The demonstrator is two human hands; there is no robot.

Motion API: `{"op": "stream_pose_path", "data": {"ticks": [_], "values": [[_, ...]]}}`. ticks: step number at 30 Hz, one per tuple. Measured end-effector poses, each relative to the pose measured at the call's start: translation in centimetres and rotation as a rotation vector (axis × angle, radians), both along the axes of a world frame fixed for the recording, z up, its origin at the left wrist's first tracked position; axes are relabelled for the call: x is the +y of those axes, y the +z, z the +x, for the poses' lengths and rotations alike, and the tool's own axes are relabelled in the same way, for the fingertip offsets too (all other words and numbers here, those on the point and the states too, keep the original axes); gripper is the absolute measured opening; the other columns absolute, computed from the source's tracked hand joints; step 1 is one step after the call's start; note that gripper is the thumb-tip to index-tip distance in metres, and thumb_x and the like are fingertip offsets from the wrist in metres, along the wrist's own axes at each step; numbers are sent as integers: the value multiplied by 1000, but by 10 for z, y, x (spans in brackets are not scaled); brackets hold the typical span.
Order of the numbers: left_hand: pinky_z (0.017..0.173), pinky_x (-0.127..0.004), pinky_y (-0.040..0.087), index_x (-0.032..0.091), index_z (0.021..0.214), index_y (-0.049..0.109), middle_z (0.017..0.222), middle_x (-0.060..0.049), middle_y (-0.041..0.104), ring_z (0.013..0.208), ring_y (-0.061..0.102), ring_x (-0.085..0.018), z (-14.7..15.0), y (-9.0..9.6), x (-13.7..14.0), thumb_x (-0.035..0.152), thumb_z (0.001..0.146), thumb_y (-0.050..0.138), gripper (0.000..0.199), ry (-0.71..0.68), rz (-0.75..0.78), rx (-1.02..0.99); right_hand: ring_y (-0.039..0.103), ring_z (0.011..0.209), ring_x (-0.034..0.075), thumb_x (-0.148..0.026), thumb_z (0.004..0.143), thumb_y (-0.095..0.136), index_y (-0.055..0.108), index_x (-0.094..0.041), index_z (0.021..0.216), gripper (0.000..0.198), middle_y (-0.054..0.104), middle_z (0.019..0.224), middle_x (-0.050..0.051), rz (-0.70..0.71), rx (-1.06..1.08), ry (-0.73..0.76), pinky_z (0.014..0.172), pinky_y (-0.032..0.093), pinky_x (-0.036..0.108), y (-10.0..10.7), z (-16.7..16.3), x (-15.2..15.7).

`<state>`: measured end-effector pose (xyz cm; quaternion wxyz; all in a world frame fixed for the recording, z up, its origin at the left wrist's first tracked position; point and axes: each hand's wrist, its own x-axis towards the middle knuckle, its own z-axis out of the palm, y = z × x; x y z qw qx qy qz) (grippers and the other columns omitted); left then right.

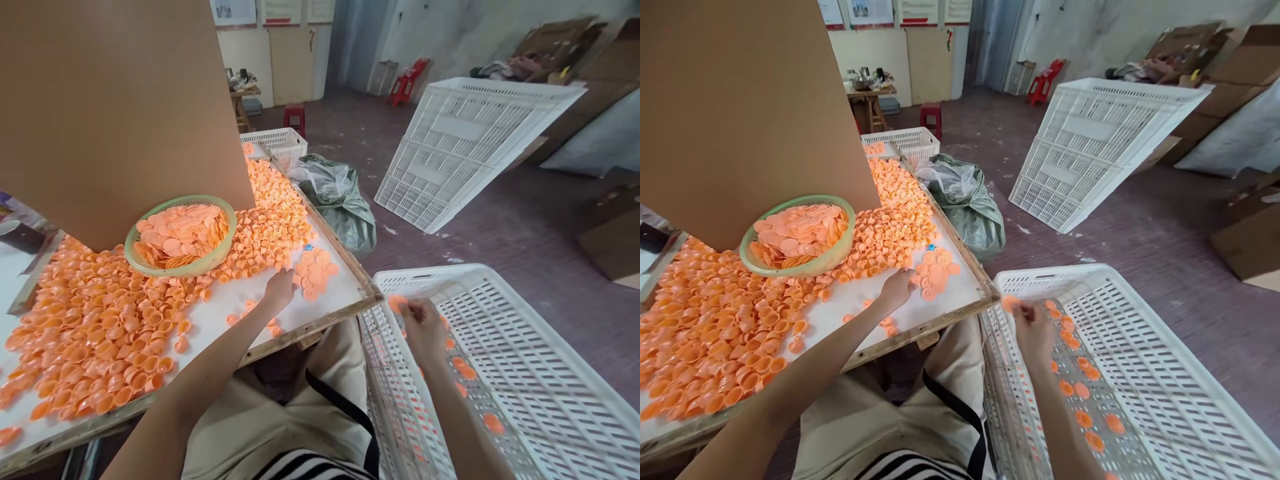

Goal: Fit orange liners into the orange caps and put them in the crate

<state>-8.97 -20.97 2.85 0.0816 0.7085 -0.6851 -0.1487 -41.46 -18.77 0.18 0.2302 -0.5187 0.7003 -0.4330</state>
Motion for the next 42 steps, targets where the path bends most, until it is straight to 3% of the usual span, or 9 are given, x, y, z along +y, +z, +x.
{"op": "stream_pose_path", "data": {"ticks": [4, 8, 10, 13, 16, 21, 27, 30, 42], "values": [[75, -29, 45, 18, 109, 53, 114, -10, 55, 93, 62, -21, 2, -12, -2, 22, 84, 54, 25, 43, -50, 57, 63, 76, 31, -52, 67, 55, 61, -17, 78, 37, 69, 81, 15, 244, 135, -176, 64, 44, 40, -52, -75, 20], [71, -27, 44, 19, 88, 55, 86, -3, 62, 80, 61, -17, 12, -9, 2, 19, 82, 55, 5, 84, -121, 308, 63, 82, 35, -46, 66, 55, 63, -17, 77, 32, 70, 87, 16, 410, 200, -168, 69, 45, 44, -88, -98, 35], [66, -25, 44, 18, 81, 55, 75, -1, 61, 72, 59, -15, 18, -1, 8, 21, 80, 58, 5, 114, -110, 492, 63, 82, 33, -43, 67, 54, 64, -15, 83, 34, 69, 90, 16, 381, 184, -150, 72, 46, 45, -85, -85, 34], [54, -22, 43, 17, 83, 56, 69, 1, 59, 59, 56, -11, 23, 17, 23, 27, 78, 60, 12, 128, -52, 755, 63, 80, 27, -45, 74, 52, 64, -15, 94, 39, 69, 93, 14, 197, 53, -53, 74, 48, 41, -51, -32, 26], [48, -21, 42, 15, 85, 56, 68, 1, 58, 52, 52, -9, 18, 37, 45, 31, 76, 62, 19, 99, 10, 912, 63, 84, 22, -47, 80, 53, 64, -17, 100, 37, 68, 97, 10, 28, -165, 284, 78, 49, 35, -4, 50, 22], [58, -23, 46, 16, 90, 60, 76, -2, 64, 60, 56, -11, 12, 53, 79, 31, 82, 57, 17, -25, 8, 853, 59, 60, 14, -43, 81, 58, 60, -19, 91, 27, 65, 72, 2, 154, -415, 847, 59, 47, 25, 41, 161, 26], [77, -32, 46, 15, 108, 62, 98, -10, 66, 87, 62, -21, 43, 29, 88, 19, 86, 49, 26, 88, -28, 102, 53, 51, 12, -37, 83, 51, 61, -18, 85, 21, 57, 56, -2, 199, -403, 798, 53, 43, 24, 16, 172, 16], [76, -33, 46, 13, 101, 64, 98, -12, 65, 89, 62, -25, 45, 12, 78, 19, 87, 46, 23, 39, 54, -49, 56, 54, 13, -35, 80, 53, 61, -18, 92, 22, 60, 63, -1, 218, -402, 791, 54, 44, 24, 2, 171, 10], [65, -24, 48, 16, 89, 69, 78, -4, 70, 71, 63, -16, 26, -11, 50, 11, 75, 45, 28, -9, 42, 497, 58, 62, 13, -21, 74, 58, 60, -19, 77, 5, 65, 72, 0, 236, -180, 832, 59, 45, 25, -15, 191, -12]]}}
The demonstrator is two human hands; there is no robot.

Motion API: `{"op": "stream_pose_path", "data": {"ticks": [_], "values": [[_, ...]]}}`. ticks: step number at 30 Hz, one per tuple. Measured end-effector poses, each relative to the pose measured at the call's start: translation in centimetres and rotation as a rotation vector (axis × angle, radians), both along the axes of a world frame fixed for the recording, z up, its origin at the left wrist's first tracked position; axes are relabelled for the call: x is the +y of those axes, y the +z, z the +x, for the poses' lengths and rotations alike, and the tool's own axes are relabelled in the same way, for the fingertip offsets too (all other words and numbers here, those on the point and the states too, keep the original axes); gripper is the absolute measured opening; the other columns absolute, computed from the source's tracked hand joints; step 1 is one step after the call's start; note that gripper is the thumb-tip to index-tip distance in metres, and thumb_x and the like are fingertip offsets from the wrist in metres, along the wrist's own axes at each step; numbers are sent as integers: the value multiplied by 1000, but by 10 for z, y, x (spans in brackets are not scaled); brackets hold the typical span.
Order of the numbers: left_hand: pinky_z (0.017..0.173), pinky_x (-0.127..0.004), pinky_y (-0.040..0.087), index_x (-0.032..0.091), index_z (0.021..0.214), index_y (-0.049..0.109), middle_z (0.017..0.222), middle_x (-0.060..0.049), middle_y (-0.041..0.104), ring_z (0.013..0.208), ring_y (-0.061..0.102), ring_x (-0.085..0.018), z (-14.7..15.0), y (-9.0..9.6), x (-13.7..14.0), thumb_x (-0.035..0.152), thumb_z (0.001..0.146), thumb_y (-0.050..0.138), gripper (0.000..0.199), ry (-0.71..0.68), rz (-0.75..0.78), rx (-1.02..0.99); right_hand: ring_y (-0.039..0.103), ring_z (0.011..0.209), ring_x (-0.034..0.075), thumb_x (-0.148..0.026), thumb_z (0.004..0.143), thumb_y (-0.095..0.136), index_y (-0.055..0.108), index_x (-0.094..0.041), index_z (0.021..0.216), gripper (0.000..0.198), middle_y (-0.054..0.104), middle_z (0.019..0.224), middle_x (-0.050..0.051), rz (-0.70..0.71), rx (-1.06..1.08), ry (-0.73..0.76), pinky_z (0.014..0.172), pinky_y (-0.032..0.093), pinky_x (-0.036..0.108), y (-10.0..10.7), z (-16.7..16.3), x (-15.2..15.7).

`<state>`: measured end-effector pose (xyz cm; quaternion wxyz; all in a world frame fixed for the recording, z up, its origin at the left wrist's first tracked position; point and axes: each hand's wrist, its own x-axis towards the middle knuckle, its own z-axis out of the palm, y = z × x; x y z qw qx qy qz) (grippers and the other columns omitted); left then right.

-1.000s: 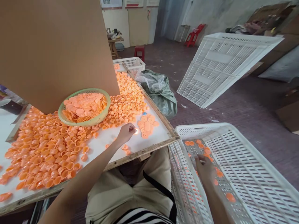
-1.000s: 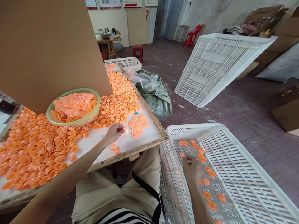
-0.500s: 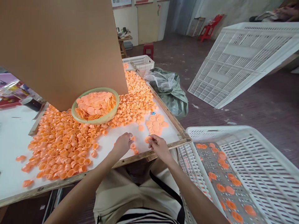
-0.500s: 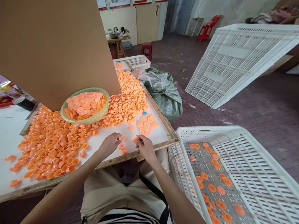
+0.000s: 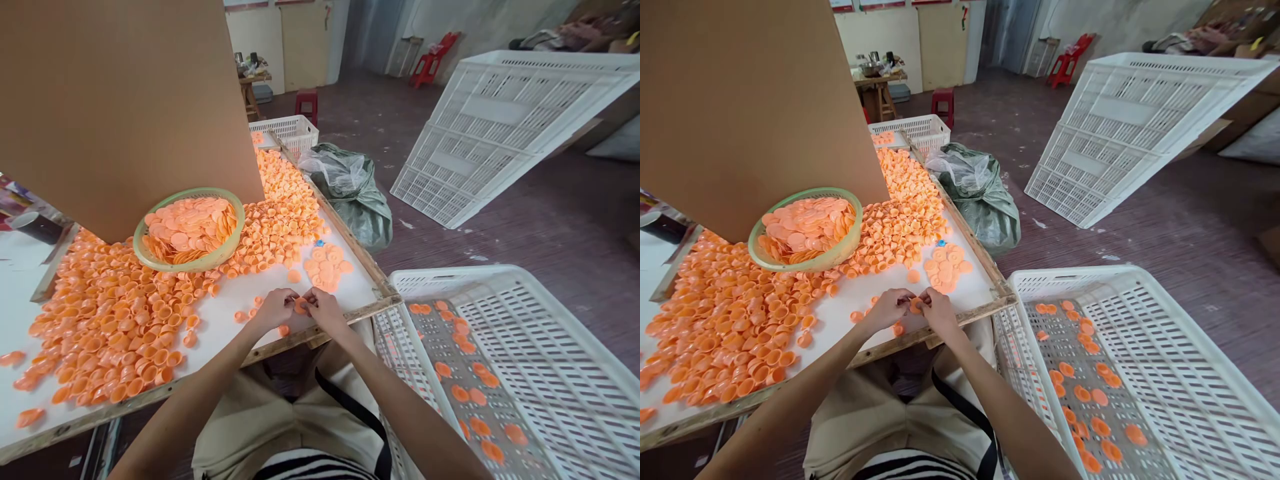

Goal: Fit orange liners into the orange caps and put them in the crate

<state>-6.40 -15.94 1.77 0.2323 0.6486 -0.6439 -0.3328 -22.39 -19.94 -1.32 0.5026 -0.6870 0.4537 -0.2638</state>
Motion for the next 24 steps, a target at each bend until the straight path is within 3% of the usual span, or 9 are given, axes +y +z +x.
{"op": "stream_pose_path", "data": {"ticks": [6, 14, 20, 24], "values": [[56, -22, 45, 16, 82, 64, 70, -3, 68, 62, 62, -14, 0, -1, -7, 18, 75, 56, 12, 73, 82, 59, 58, 59, 13, -18, 77, 55, 57, -18, 73, 5, 64, 68, 1, -5, 128, 4, 57, 43, 24, 0, 2, -5], [52, -22, 45, 16, 77, 55, 63, -1, 66, 55, 63, -13, 12, -14, -17, 16, 74, 59, 5, 69, 251, 261, 56, 56, 13, -24, 79, 57, 51, -20, 72, 10, 60, 62, -2, 39, 90, 30, 56, 42, 25, -1, 2, -6], [50, -21, 44, 17, 81, 52, 61, 1, 63, 55, 62, -14, 10, -12, -17, 15, 70, 61, 14, 26, 253, 238, 58, 58, 13, -15, 77, 54, 50, -20, 74, 7, 62, 65, -2, 76, 50, 69, 56, 42, 24, 3, 2, -7], [50, -22, 45, 18, 76, 51, 64, 0, 63, 56, 62, -14, 8, -8, -18, 17, 73, 57, 6, 44, 252, 270, 58, 58, 13, -17, 77, 55, 51, -20, 72, 7, 62, 65, -2, 106, 56, 49, 56, 43, 24, 5, 2, -8]]}}
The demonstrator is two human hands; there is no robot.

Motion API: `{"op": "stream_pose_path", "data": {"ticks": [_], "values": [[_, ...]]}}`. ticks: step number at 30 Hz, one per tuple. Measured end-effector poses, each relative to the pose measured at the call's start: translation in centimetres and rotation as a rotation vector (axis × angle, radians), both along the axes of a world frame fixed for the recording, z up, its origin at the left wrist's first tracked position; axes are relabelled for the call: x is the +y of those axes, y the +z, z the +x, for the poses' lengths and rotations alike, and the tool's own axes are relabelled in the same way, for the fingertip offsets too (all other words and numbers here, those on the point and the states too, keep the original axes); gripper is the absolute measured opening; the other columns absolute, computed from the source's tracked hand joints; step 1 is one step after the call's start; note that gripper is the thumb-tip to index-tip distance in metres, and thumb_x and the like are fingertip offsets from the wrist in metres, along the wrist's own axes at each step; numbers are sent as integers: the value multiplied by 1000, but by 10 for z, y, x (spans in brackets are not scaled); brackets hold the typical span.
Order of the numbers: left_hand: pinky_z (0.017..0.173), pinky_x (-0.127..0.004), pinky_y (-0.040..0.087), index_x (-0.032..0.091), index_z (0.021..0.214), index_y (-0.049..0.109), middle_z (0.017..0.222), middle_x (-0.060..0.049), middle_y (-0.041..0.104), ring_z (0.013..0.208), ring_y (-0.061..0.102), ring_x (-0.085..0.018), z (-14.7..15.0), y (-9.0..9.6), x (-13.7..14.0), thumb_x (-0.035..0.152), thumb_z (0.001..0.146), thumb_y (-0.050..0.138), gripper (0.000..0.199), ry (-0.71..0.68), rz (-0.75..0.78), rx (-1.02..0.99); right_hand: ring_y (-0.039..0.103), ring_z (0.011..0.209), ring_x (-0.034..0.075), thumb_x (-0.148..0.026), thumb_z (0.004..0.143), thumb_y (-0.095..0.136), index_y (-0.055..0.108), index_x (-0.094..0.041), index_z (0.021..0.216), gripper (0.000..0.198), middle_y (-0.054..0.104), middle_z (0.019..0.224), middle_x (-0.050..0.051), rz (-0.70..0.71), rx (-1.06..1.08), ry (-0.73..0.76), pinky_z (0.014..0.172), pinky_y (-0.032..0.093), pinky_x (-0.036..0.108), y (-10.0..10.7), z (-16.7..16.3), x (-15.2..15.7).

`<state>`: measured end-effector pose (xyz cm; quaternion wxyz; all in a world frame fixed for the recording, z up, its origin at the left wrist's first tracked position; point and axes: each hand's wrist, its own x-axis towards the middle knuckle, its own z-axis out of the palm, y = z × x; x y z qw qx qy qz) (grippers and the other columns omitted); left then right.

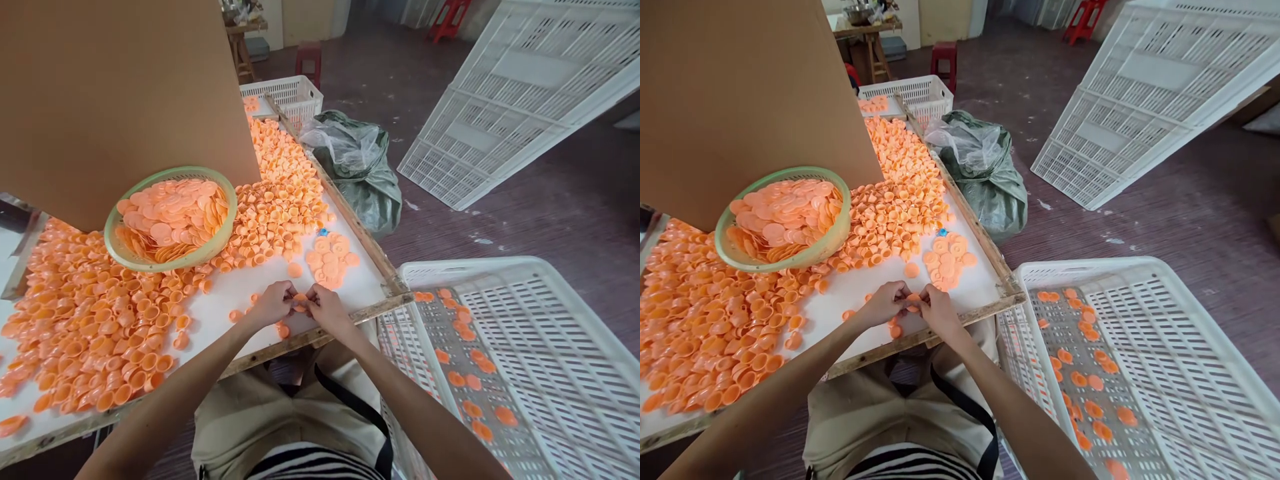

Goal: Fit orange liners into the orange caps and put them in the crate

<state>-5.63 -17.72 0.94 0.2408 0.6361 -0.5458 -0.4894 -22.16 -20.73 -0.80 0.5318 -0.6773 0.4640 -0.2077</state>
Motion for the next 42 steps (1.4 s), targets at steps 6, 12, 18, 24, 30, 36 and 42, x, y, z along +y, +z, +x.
{"op": "stream_pose_path", "data": {"ticks": [6, 12, 18, 24, 30, 36, 42], "values": [[48, -21, 43, 18, 73, 49, 58, 1, 62, 53, 62, -14, 4, -3, -8, 17, 72, 58, 10, -4, 71, 36, 57, 55, 13, -22, 79, 57, 51, -20, 70, 10, 61, 60, -2, 44, 43, -17, 53, 42, 24, -4, 2, -6], [48, -22, 45, 18, 76, 49, 62, 0, 63, 54, 63, -15, 8, -8, -10, 20, 72, 60, 11, -19, 107, 89, 58, 54, 13, -18, 79, 55, 46, -21, 71, 11, 60, 61, -3, 88, 5, 26, 53, 43, 24, -1, 0, -7], [46, -21, 44, 18, 74, 49, 62, 0, 63, 52, 61, -13, 5, -3, -10, 19, 72, 59, 10, 10, 135, 100, 58, 54, 13, -19, 78, 55, 48, -21, 70, 11, 61, 62, -2, 89, 14, -11, 52, 43, 24, -1, 2, -7], [46, -21, 44, 19, 71, 46, 61, 0, 62, 52, 61, -14, 5, -5, -15, 21, 72, 62, 15, -1, 162, 68, 57, 49, 13, -16, 79, 54, 46, -21, 69, 13, 60, 58, -2, 114, 53, 18, 49, 40, 23, -4, 2, -14], [46, -23, 43, 19, 72, 48, 64, -1, 62, 52, 60, -14, 2, -6, -14, 16, 71, 58, 11, 6, 160, 15, 59, 48, 15, -13, 75, 56, 45, -22, 68, 15, 59, 54, -1, 170, 61, 13, 47, 42, 24, -5, 3, -15], [44, -24, 43, 19, 70, 48, 58, -2, 62, 51, 61, -18, -3, 2, -25, 9, 64, 62, 18, 32, 259, -66, 55, 36, 16, -13, 69, 63, 47, -20, 58, 21, 59, 44, 2, 484, 122, 61, 36, 41, 24, 1, 10, -31], [44, -25, 45, 17, 65, 48, 47, -2, 58, 45, 59, -17, -3, 4, -34, 7, 65, 66, 20, 84, 381, 6, 52, 31, 19, -18, 66, 66, 52, -17, 49, 23, 57, 40, 7, 549, 258, 126, 33, 41, 27, -1, 19, -43]]}}
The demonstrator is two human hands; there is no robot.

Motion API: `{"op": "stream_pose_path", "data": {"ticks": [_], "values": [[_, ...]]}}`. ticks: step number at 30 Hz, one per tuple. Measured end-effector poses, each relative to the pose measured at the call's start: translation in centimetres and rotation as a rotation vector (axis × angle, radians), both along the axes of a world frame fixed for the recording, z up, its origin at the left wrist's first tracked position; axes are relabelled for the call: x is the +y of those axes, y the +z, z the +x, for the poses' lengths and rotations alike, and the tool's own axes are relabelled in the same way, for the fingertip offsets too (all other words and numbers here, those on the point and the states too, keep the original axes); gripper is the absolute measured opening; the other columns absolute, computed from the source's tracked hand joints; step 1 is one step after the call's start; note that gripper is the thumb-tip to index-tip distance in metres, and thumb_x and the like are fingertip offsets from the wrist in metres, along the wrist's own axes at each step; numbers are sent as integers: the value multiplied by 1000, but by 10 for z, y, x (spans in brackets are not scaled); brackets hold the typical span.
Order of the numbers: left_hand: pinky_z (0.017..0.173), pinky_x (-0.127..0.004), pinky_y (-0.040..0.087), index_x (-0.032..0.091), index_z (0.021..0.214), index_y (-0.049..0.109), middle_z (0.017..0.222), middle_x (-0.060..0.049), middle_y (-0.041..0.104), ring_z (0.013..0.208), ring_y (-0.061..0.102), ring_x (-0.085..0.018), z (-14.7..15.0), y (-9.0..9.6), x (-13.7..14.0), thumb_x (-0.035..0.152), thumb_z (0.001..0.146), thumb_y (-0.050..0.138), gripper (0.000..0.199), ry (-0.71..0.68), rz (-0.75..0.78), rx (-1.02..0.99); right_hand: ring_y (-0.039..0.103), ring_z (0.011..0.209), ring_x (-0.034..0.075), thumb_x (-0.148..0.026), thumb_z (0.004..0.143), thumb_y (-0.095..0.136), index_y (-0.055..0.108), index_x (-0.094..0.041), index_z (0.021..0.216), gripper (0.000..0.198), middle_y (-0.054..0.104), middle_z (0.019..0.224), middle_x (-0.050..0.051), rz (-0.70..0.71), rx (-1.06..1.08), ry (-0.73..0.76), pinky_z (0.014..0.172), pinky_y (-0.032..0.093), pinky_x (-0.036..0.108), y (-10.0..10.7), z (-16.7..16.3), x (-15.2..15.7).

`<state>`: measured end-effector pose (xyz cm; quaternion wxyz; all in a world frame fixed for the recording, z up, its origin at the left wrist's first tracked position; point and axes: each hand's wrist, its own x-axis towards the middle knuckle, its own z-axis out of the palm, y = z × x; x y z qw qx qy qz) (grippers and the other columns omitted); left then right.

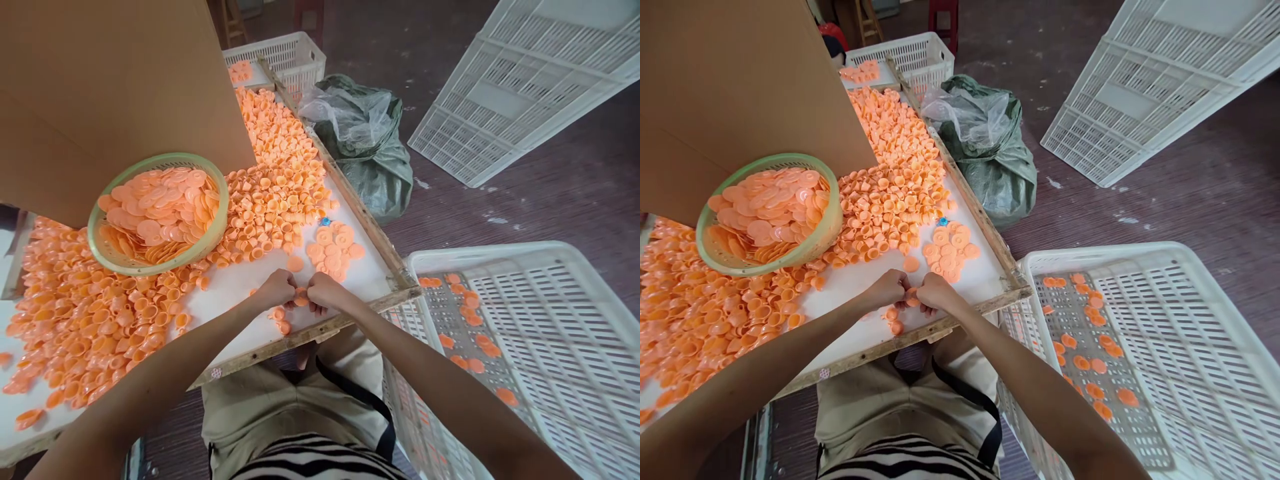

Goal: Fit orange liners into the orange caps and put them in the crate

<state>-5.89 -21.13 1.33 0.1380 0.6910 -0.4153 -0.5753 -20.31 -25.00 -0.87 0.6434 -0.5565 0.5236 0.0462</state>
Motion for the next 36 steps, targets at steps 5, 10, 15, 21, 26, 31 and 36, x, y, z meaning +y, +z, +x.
{"op": "stream_pose_path", "data": {"ticks": [5, 10, 15, 21, 26, 31, 36], "values": [[46, -25, 45, 17, 66, 48, 45, 0, 56, 45, 58, -16, -4, 0, 12, 8, 68, 65, 20, 29, -97, -63, 53, 34, 17, -20, 71, 63, 51, -17, 53, 23, 55, 39, 4, -71, 17, 22, 37, 42, 24, 8, 0, 8], [48, -24, 44, 15, 77, 54, 58, -2, 61, 51, 59, -15, 0, 13, 22, 26, 79, 60, 13, -93, -249, -11, 53, 40, 11, -28, 83, 56, 48, -18, 63, 24, 56, 46, -1, -308, -149, -91, 42, 40, 20, 17, -16, 36], [67, -27, 45, 16, 92, 59, 82, -5, 65, 73, 60, -16, 4, 13, 13, 35, 84, 56, 21, -119, -606, -434, 59, 59, 14, -48, 87, 51, 54, -18, 76, 32, 64, 64, 2, -810, -261, -526, 58, 44, 23, 25, -86, 68], [76, -30, 43, 17, 110, 53, 114, -11, 55, 98, 59, -23, -2, -9, -4, 28, 86, 55, 27, -208, -668, -782, 62, 65, 24, -58, 75, 55, 59, -17, 74, 42, 67, 70, 10, -872, 263, -1021, 58, 43, 32, -15, -235, 77], [72, -28, 43, 18, 98, 53, 112, -8, 51, 88, 58, -19, 0, -18, -7, 29, 78, 61, 24, -127, -652, -687, 61, 65, 31, -55, 69, 57, 58, -19, 63, 36, 67, 66, 12, -656, 545, -949, 55, 40, 37, -72, -304, 100], [66, -26, 41, 18, 88, 49, 100, -5, 53, 81, 55, -16, 5, -16, -3, 22, 69, 65, 25, -115, -629, -561, 62, 67, 30, -50, 69, 56, 61, -18, 72, 32, 68, 73, 14, -708, 495, -979, 60, 43, 39, -82, -283, 103], [59, -24, 38, 18, 83, 49, 83, -1, 55, 72, 52, -14, 5, -6, 1, 18, 65, 65, 25, -12, -594, -385, 62, 73, 23, -50, 78, 52, 63, -14, 90, 40, 68, 82, 12, -966, 88, -921, 69, 48, 35, -25, -197, 83]]}}
